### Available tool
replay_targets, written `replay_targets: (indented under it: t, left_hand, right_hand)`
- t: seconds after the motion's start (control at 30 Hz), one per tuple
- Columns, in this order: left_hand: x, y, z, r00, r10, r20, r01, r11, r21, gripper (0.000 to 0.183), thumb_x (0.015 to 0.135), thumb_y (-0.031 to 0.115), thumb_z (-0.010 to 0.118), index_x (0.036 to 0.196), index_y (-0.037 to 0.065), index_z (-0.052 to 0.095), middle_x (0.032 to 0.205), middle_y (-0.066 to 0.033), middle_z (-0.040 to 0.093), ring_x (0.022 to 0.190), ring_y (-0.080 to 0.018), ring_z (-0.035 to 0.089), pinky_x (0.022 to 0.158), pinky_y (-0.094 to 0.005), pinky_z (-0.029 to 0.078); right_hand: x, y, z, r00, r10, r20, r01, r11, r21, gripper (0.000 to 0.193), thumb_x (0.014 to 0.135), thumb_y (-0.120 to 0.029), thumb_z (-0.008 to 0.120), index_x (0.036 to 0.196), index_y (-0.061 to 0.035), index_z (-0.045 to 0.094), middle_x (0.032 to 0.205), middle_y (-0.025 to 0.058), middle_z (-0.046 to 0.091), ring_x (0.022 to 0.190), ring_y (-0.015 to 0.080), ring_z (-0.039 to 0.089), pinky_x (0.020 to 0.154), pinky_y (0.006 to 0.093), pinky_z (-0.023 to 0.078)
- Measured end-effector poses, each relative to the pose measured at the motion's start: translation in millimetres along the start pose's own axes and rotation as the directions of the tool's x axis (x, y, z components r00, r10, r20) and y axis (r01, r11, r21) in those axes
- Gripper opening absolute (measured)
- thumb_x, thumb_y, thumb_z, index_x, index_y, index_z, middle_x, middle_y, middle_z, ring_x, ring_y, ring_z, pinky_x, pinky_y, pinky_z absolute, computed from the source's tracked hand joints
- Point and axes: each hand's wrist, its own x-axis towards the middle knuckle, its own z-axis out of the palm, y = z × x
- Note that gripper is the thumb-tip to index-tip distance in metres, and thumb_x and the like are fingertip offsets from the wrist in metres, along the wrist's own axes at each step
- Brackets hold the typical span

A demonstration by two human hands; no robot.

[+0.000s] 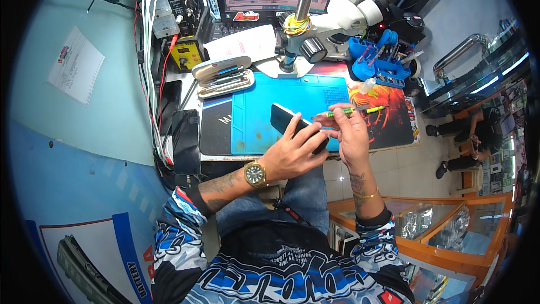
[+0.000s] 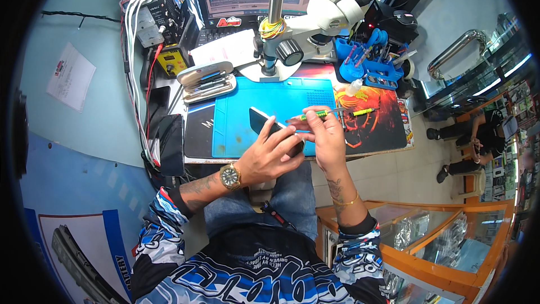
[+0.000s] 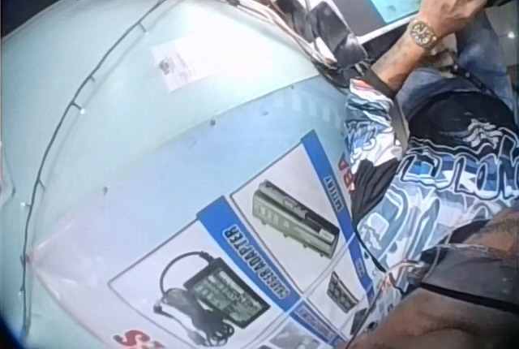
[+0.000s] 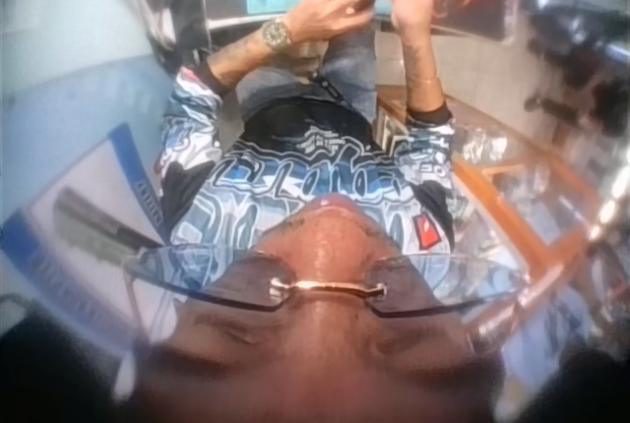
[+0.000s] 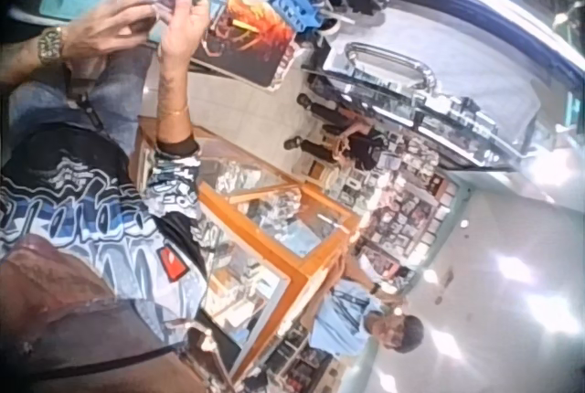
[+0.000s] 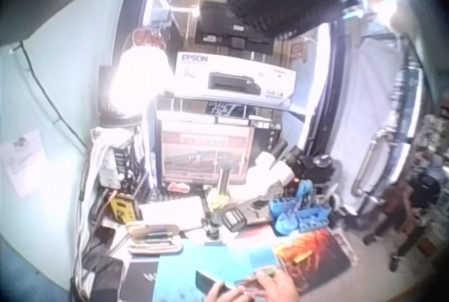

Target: The person uses a prying tool to open the back cover of a smartphone, then disconnects internal ribbon cables and removes the battery. The person places the disassembled phone on the workbench and briefly interacts with a customer at the counter.

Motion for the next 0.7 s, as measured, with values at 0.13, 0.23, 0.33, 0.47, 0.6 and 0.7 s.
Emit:
replay_targets:
  t: [0.13,0.23,0.33,0.47,0.6,0.7]
  left_hand:
    - [25.4,-24.0,-15.7,0.995,-0.097,0.001,0.096,0.982,-0.161,0.035,0.075,0.009,0.077,0.109,0.014,0.070,0.126,-0.0152,0.058,0.121,-0.0338,0.060,0.103,-0.0563,0.050]
    - [34.5,-44.4,-31.7,0.945,-0.326,0.035,0.310,0.855,-0.416,0.054,0.065,0.008,0.088,0.114,0.012,0.067,0.127,-0.0153,0.058,0.119,-0.0357,0.060,0.102,-0.0462,0.052]
    - [38.1,-60.0,-44.7,0.907,-0.418,0.045,0.388,0.790,-0.474,0.070,0.064,0.010,0.095,0.125,0.010,0.061,0.131,-0.0126,0.056,0.124,-0.0294,0.059,0.102,-0.0415,0.053]
    - [24.0,-61.5,-38.7,0.809,-0.566,0.158,0.475,0.472,-0.742,0.075,0.068,0.009,0.094,0.133,0.008,0.056,0.134,-0.0107,0.055,0.127,-0.0251,0.058,0.107,-0.0418,0.052]
    - [8.0,-60.3,-31.8,0.791,-0.582,0.190,0.442,0.328,-0.835,0.083,0.070,0.007,0.092,0.141,0.007,0.051,0.138,-0.0111,0.054,0.130,-0.0247,0.057,0.109,-0.0418,0.052]
    - [7.0,-60.1,-31.3,0.811,-0.549,0.201,0.416,0.300,-0.858,0.096,0.072,0.007,0.091,0.152,0.007,0.039,0.141,-0.0138,0.054,0.133,-0.0259,0.055,0.112,-0.0439,0.049]
  right_hand:
    - [7.4,2.6,-11.6,0.967,-0.242,-0.074,0.246,0.968,0.044,0.019,0.110,-0.019,0.051,0.113,-0.0017,0.058,0.112,0.0194,0.071,0.107,0.0267,0.071,0.095,0.0403,0.058]
    - [8.3,-2.3,-14.2,0.961,-0.270,-0.052,0.274,0.958,0.083,0.016,0.106,-0.008,0.048,0.114,-0.0014,0.060,0.106,0.0150,0.070,0.100,0.0234,0.069,0.095,0.0394,0.055]
    - [8.1,-11.9,-9.9,0.948,-0.313,0.053,0.317,0.927,-0.202,0.021,0.101,-0.002,0.051,0.117,-0.0012,0.064,0.104,0.0089,0.070,0.092,0.0173,0.066,0.086,0.0319,0.053]
    - [3.0,-37.5,13.4,0.885,-0.298,0.358,0.458,0.694,-0.556,0.037,0.092,-0.007,0.067,0.129,-0.0044,0.065,0.115,0.0116,0.066,0.102,0.0206,0.065,0.089,0.0319,0.052]
    - [5.4,-53.9,30.1,0.835,-0.201,0.512,0.524,0.576,-0.628,0.064,0.083,-0.024,0.082,0.140,-0.0080,0.059,0.133,0.0169,0.061,0.117,0.0323,0.063,0.101,0.0422,0.051]
    - [19.0,-52.6,29.4,0.770,-0.232,0.594,0.630,0.426,-0.650,0.075,0.078,-0.031,0.086,0.143,-0.0084,0.057,0.139,0.0169,0.060,0.123,0.0345,0.060,0.105,0.0442,0.049]
